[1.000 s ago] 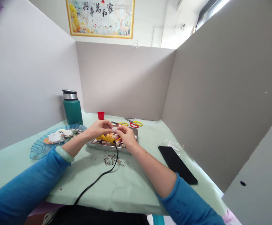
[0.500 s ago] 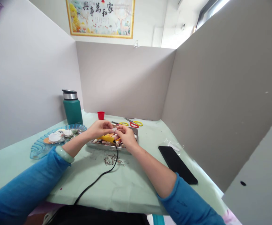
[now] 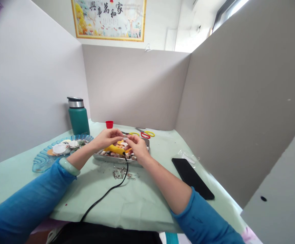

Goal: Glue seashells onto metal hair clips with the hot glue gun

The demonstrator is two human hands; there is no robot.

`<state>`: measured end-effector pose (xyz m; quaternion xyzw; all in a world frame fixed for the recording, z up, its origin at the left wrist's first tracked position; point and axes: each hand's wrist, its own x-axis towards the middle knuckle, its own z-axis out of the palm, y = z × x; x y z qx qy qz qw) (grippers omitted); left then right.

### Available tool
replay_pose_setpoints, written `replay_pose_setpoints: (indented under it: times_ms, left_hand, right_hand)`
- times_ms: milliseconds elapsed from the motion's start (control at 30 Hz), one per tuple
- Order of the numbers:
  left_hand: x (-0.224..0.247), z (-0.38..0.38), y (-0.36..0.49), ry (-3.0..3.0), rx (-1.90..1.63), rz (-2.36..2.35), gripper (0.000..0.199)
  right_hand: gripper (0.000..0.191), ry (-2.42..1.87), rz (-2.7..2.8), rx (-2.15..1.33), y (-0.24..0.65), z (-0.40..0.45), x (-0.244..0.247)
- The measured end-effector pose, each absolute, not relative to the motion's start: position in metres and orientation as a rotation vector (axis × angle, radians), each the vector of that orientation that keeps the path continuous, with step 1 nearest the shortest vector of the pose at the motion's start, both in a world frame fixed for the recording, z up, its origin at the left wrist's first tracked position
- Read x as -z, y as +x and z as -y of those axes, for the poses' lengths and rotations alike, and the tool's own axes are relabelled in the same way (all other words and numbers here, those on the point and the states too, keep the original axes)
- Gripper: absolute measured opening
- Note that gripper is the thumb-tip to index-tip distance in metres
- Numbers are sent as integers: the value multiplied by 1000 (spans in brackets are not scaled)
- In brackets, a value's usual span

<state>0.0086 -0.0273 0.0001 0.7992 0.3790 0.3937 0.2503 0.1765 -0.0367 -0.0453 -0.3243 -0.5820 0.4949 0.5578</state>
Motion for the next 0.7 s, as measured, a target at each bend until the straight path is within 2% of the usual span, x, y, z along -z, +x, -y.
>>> replay_pose_setpoints:
  times_ms: [700]
  left_hand:
    - [-1, 26, 2, 2182, -872, -1006, 21]
  right_hand:
    - [30, -748, 1410, -1241, 176, 39, 42]
